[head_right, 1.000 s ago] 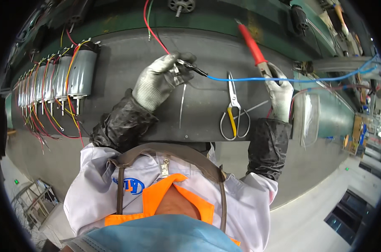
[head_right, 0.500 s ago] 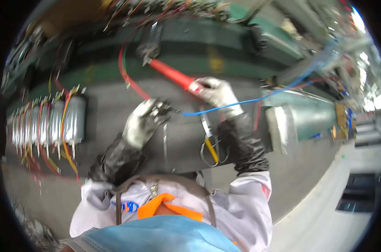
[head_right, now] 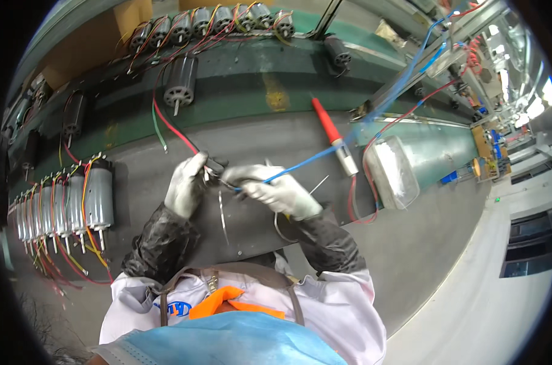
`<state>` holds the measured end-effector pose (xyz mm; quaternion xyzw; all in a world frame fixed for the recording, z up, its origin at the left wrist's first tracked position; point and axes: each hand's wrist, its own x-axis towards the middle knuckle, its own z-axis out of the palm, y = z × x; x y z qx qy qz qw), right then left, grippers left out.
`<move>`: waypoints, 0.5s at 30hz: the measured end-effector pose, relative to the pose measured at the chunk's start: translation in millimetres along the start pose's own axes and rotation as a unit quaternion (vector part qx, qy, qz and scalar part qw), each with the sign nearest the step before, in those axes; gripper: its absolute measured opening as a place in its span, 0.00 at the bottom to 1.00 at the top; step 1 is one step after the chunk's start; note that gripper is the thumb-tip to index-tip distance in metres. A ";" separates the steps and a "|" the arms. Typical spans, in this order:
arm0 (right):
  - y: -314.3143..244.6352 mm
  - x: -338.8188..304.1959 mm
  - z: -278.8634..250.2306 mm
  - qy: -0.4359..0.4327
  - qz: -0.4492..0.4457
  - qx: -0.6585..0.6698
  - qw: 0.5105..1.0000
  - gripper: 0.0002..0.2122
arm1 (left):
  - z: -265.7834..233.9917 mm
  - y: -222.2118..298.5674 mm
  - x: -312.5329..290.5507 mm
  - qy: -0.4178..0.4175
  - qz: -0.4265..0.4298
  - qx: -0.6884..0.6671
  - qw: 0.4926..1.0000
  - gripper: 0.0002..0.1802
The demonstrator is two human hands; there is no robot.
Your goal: Connecting and organizing wires on small electronic motors at an assembly station.
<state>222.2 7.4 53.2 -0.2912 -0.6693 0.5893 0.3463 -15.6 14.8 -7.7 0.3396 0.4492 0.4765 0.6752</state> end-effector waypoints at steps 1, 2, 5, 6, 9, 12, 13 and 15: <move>-6.1 -0.9 3.4 -0.004 0.006 0.017 1.000 0.29 | -11.2 -2.5 3.4 0.011 0.011 0.129 0.992 0.20; -16.2 -2.6 -2.3 -0.041 -0.009 -0.009 0.999 0.30 | -26.4 -12.3 10.5 0.114 0.160 0.377 0.905 0.18; -40.5 -8.0 -12.9 -0.014 -0.052 -0.008 0.998 0.30 | -72.9 4.8 2.9 0.295 0.363 0.726 0.504 0.14; -44.5 -10.8 -16.9 0.089 -0.062 0.033 0.994 0.28 | -76.3 19.7 -9.7 0.323 0.343 0.739 0.481 0.15; -2.1 -18.6 -75.3 0.216 0.169 -0.051 0.960 0.27 | -73.0 37.8 -40.0 0.311 0.337 0.754 0.471 0.20; 29.2 -29.0 -80.8 0.156 0.147 -0.525 0.824 0.18 | -52.4 23.1 -59.5 0.160 0.363 0.754 0.524 0.27; 26.9 -29.3 -75.4 0.143 0.156 -0.518 0.828 0.18 | -41.0 10.1 -63.4 0.069 0.337 0.756 0.557 0.29; 4.2 -4.5 -61.6 0.134 0.283 -0.457 0.832 0.17 | -42.9 -5.4 -57.4 0.051 0.326 0.759 0.561 0.30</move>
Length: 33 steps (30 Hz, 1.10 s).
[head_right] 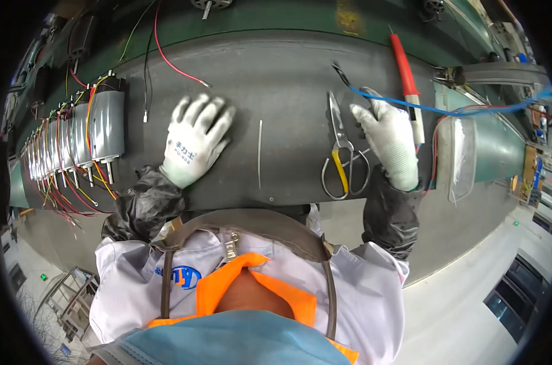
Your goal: Connecting and organizing wires on small electronic motors at an assembly station.
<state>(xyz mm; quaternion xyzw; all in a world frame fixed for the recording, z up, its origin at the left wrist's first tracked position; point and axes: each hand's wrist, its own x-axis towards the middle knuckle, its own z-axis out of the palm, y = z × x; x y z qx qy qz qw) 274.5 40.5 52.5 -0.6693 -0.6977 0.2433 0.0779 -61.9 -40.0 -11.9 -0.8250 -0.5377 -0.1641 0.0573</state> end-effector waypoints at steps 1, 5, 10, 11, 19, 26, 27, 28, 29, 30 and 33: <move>-11.5 3.9 -2.8 -0.036 0.058 0.011 0.998 0.17 | 11.5 -1.7 3.0 -0.003 0.014 -0.012 1.000 0.31; -31.4 23.1 -8.5 -0.165 -0.101 -0.149 0.970 0.16 | 45.0 -6.4 41.8 0.053 0.038 -0.008 0.998 0.29; -74.9 77.2 -5.3 -0.164 -0.221 0.111 0.955 0.18 | 79.5 -8.6 120.6 0.064 0.056 0.023 0.996 0.26; -77.3 103.7 -6.0 -0.111 -0.230 0.089 0.963 0.17 | 83.0 -11.2 133.3 0.073 0.065 0.027 0.995 0.26; 140.0 386.8 -96.5 0.229 -0.179 -0.322 0.901 0.20 | 101.4 -24.2 216.0 0.060 0.114 0.063 0.990 0.26; 203.9 444.7 -143.3 0.180 0.135 -0.253 0.941 0.34 | 89.9 -18.2 195.9 -0.119 0.108 -0.013 0.987 0.29; 204.3 453.2 -141.4 0.185 0.107 -0.265 0.940 0.35 | 90.0 -19.8 192.1 -0.118 0.096 0.003 0.988 0.29; 199.3 456.4 -131.8 0.189 0.081 -0.277 0.939 0.36 | 94.7 -21.5 184.6 -0.123 0.069 -0.045 0.989 0.30; 212.4 471.7 -137.9 0.198 0.076 -0.268 0.940 0.36 | 91.9 -21.6 185.2 -0.122 0.055 -0.094 0.987 0.32; 271.2 482.6 -152.4 0.203 0.098 -0.242 0.944 0.36 | 95.9 -21.3 200.6 -0.126 0.075 -0.100 0.984 0.32; 330.7 498.8 -169.2 0.228 0.106 -0.181 0.951 0.37 | 88.1 -18.2 204.1 -0.178 0.077 -0.131 0.972 0.31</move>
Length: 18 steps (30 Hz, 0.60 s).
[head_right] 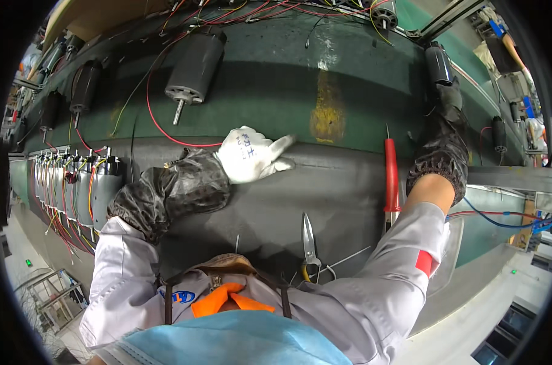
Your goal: Connecting and organizing wires on small electronic motors at an assembly station.
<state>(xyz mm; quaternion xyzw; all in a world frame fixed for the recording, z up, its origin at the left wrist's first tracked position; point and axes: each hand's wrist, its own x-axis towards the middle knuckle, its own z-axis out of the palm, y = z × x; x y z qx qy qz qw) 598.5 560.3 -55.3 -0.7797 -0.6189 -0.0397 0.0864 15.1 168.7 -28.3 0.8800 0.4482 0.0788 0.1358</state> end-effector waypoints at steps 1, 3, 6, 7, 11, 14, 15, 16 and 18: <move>-20.5 -4.1 9.6 0.028 -0.021 0.069 0.997 0.35 | 1.1 -2.0 -2.5 -0.002 -0.011 0.002 1.000 0.31; -66.2 -32.7 12.6 0.080 -0.057 0.198 0.975 0.32 | 2.5 -2.5 -10.9 0.067 -0.003 0.020 0.998 0.28; -174.0 -91.5 0.2 0.075 -0.032 0.166 0.983 0.30 | 3.5 -1.7 -11.5 0.106 0.001 0.031 0.994 0.26; -188.9 -109.3 -0.8 0.093 0.043 0.135 0.986 0.28 | 3.6 -3.8 -3.9 0.107 0.007 0.036 0.994 0.26; -278.5 -217.7 -47.8 -0.029 -0.027 0.063 0.997 0.26 | -2.0 -1.3 3.9 0.089 -0.104 0.066 0.988 0.23; -302.9 -323.6 -77.9 -0.072 -0.150 0.038 0.985 0.29 | 1.7 -11.4 9.0 0.307 -0.072 0.041 0.948 0.22; -309.0 -370.4 -92.2 -0.077 -0.184 0.022 0.980 0.31 | 4.0 -15.2 11.8 0.299 -0.068 0.039 0.951 0.22; -313.4 -415.6 -108.0 -0.085 -0.220 0.049 0.971 0.30 | 6.1 -20.3 15.0 0.386 -0.070 -0.025 0.919 0.23; -317.3 -501.3 -131.9 -0.091 -0.300 0.160 0.936 0.29 | 10.3 -17.3 -1.2 0.464 -0.082 -0.085 0.878 0.24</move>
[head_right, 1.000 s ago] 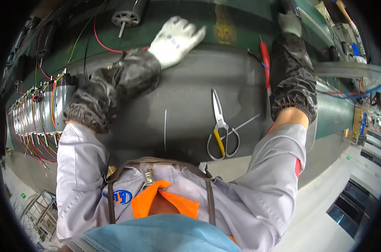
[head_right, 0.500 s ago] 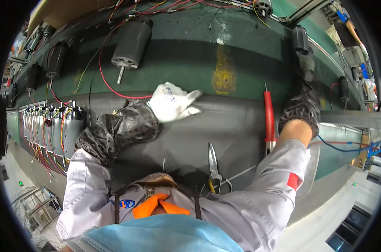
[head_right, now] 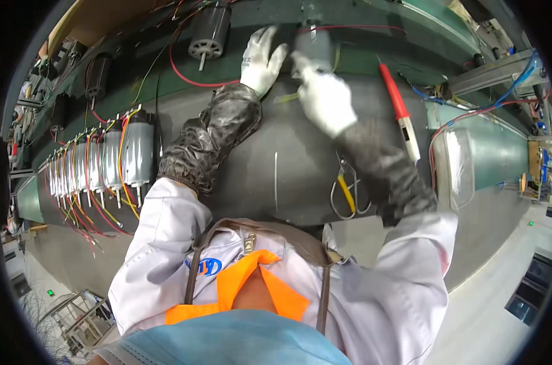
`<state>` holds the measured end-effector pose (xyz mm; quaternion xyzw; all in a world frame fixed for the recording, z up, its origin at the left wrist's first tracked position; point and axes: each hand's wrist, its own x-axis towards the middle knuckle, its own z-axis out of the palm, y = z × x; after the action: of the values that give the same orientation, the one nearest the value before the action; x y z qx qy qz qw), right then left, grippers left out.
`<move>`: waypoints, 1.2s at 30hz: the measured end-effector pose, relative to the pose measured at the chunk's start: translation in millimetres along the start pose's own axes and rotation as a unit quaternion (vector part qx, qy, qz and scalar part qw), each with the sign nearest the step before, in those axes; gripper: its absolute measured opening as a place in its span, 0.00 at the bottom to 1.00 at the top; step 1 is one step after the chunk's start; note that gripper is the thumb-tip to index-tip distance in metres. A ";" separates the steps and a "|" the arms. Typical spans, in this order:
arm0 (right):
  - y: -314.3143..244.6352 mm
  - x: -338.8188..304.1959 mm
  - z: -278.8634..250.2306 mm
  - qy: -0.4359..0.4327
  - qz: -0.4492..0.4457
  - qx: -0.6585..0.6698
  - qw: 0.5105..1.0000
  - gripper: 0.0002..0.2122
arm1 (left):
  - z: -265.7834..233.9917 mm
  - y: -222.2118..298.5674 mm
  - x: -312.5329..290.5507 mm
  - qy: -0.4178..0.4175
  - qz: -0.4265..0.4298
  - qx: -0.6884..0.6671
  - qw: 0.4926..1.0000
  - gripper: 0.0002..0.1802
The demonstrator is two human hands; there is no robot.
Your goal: Connecting and organizing wires on small electronic motors at an assembly station.
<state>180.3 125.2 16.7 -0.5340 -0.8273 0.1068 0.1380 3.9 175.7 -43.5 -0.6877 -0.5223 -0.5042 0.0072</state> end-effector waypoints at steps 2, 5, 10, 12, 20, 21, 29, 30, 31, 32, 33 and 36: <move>-55.5 -53.9 -9.2 -0.079 -0.033 0.064 0.994 0.27 | -21.5 0.9 -14.9 -0.011 -0.029 -0.099 0.995 0.23; -88.7 -112.3 -17.5 -0.164 -0.040 0.106 0.980 0.27 | -67.3 15.6 -39.4 -0.075 -0.075 -0.172 0.979 0.23; -106.4 -93.1 -22.5 0.112 -0.253 0.058 0.959 0.29 | -148.8 26.6 -100.3 -0.148 -0.102 -0.172 0.969 0.21; -95.5 -54.8 7.0 0.189 -0.287 -0.119 0.932 0.26 | -158.8 25.4 -107.8 -0.143 -0.076 -0.165 0.973 0.20; -98.6 -26.4 -98.4 -0.148 -0.063 0.108 0.981 0.11 | -212.2 -3.9 -116.0 -0.193 -0.265 -0.165 0.930 0.29; -109.5 -33.2 -109.5 -0.259 0.026 0.239 0.935 0.09 | -224.5 2.5 -106.5 -0.287 -0.376 -0.221 0.853 0.33; -271.0 -126.6 76.9 -0.292 -0.403 0.308 0.811 0.11 | -188.4 55.2 -26.3 -0.604 -0.470 -0.089 0.637 0.49; -267.3 -130.7 77.4 -0.350 -0.428 0.347 0.757 0.11 | -168.8 57.0 -24.9 -0.619 -0.424 -0.026 0.660 0.48; -268.0 -136.0 70.4 -0.360 -0.446 0.351 0.741 0.11 | -180.9 52.1 -37.4 -0.600 -0.415 0.042 0.682 0.48; -258.3 -137.4 65.6 -0.355 -0.503 0.363 0.699 0.13 | -189.9 43.3 -54.3 -0.589 -0.434 0.047 0.680 0.48; -240.2 -129.7 55.1 -0.347 -0.542 0.373 0.669 0.14 | -189.6 25.8 -74.8 -0.535 -0.394 0.042 0.746 0.46; -122.5 -111.1 10.4 -0.162 -0.341 0.495 0.783 0.13 | -189.6 -2.7 -99.8 -0.425 -0.299 0.028 0.854 0.44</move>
<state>115.7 -26.4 34.0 -0.0505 -0.7988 0.5326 0.2753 -122.8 4.2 -21.6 -0.6451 -0.6690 -0.1262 -0.3471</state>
